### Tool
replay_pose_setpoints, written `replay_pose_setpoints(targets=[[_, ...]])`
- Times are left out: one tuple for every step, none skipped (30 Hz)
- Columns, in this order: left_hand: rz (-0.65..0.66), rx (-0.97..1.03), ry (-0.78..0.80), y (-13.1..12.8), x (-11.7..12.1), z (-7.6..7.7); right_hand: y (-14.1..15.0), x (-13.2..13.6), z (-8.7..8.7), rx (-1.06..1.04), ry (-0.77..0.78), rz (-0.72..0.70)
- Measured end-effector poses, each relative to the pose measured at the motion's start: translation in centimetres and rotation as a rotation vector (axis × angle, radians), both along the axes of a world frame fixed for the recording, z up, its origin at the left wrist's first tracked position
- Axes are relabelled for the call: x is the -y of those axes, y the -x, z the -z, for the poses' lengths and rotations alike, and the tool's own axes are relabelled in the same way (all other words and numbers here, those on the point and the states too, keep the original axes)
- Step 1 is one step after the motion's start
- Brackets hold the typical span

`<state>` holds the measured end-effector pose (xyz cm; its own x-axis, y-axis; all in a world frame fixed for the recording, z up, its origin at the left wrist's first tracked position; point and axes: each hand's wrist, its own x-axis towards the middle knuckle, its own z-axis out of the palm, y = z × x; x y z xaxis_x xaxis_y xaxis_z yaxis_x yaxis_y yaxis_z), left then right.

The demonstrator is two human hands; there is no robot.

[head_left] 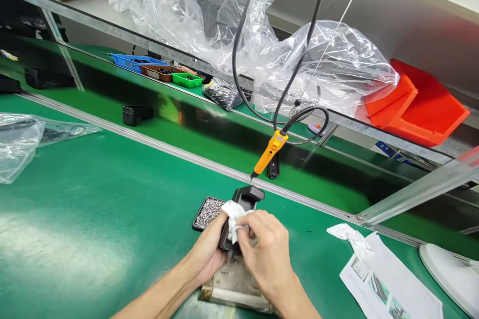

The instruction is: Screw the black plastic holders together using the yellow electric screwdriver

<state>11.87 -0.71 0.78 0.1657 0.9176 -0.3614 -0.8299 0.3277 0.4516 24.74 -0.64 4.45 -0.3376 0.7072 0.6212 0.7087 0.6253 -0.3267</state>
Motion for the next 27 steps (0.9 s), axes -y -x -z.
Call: replay_pose_setpoints(targets=[[0.010, 0.005, -0.009, 0.0, 0.0, 0.0, 0.0, 0.0, 0.1, -0.004, -0.018, 0.039], [0.020, 0.014, -0.017, -0.1, 0.0, 0.1, 0.1, -0.1, 0.1, -0.010, -0.026, 0.066], [0.027, 0.022, -0.020, -0.1, 0.0, 0.2, 0.2, -0.1, 0.1, -0.025, -0.008, 0.071], [0.029, 0.026, -0.015, -0.1, 0.0, 0.4, 0.2, -0.1, 0.0, -0.042, 0.050, 0.048], [0.028, 0.028, -0.005, -0.1, 0.0, 0.5, 0.2, -0.2, -0.3, -0.066, 0.149, 0.006], [0.025, 0.028, 0.006, -0.2, 0.0, 0.7, 0.1, -0.2, -0.6, -0.104, 0.269, -0.038], [0.022, 0.026, 0.011, -0.2, 0.0, 0.8, -0.2, -0.3, -1.1, -0.161, 0.389, -0.070], [0.027, 0.020, 0.010, -0.1, 0.0, 0.8, -0.7, -0.5, -1.7, -0.238, 0.491, -0.086], [0.046, 0.014, 0.009, -0.1, 0.0, 0.7, -1.5, -0.7, -2.3, -0.334, 0.559, -0.090], [0.080, 0.010, 0.007, 0.0, 0.0, 0.6, -2.6, -0.9, -3.0, -0.441, 0.583, -0.079], [0.121, 0.005, 0.005, 0.0, 0.0, 0.3, -3.9, -1.2, -3.6, -0.546, 0.570, -0.053], [0.162, 0.002, 0.002, 0.1, 0.0, 0.0, -5.5, -1.4, -4.1, -0.630, 0.527, -0.014], [0.195, 0.002, -0.004, 0.2, 0.1, -0.3, -7.2, -1.6, -4.4, -0.683, 0.467, 0.043], [0.215, 0.007, -0.015, 0.3, 0.1, -0.5, -9.0, -1.8, -4.4, -0.697, 0.409, 0.117], [0.220, 0.017, -0.030, 0.3, 0.1, -0.8, -10.8, -1.8, -4.2, -0.674, 0.350, 0.211], [0.216, 0.030, -0.044, 0.3, 0.2, -0.9, -12.5, -1.8, -3.6, -0.611, 0.296, 0.325], [0.215, 0.043, -0.052, 0.3, 0.2, -1.0, -14.0, -1.7, -2.7, -0.505, 0.246, 0.443], [0.218, 0.054, -0.056, 0.2, 0.3, -1.0, -15.3, -1.5, -1.6, -0.373, 0.199, 0.546], [0.225, 0.059, -0.054, 0.2, 0.3, -1.0, -16.3, -1.2, -0.1, -0.229, 0.139, 0.603], [0.235, 0.059, -0.048, 0.2, 0.2, -1.0, -17.1, -1.0, 1.5, -0.088, 0.059, 0.615], [0.236, 0.055, -0.040, 0.3, 0.1, -1.0, -17.7, -0.7, 3.2, 0.037, -0.018, 0.609], [0.227, 0.045, -0.033, 0.5, -0.1, -1.1, -18.1, -0.5, 5.1, 0.126, -0.089, 0.594], [0.206, 0.028, -0.033, 0.8, -0.4, -1.2, -18.3, -0.4, 6.8, 0.178, -0.129, 0.581], [0.173, -0.003, -0.037, 1.4, -0.8, -1.4, -18.3, -0.4, 8.5, 0.206, -0.157, 0.554], [0.130, -0.060, -0.045, 2.2, -1.5, -1.6, -18.2, -0.4, 10.1, 0.214, -0.164, 0.513], [0.079, -0.138, -0.055, 3.2, -2.3, -1.8, -17.9, -0.6, 11.4, 0.200, -0.159, 0.475], [0.027, -0.225, -0.068, 4.4, -3.3, -1.9, -17.5, -0.8, 12.4, 0.160, -0.155, 0.459]])
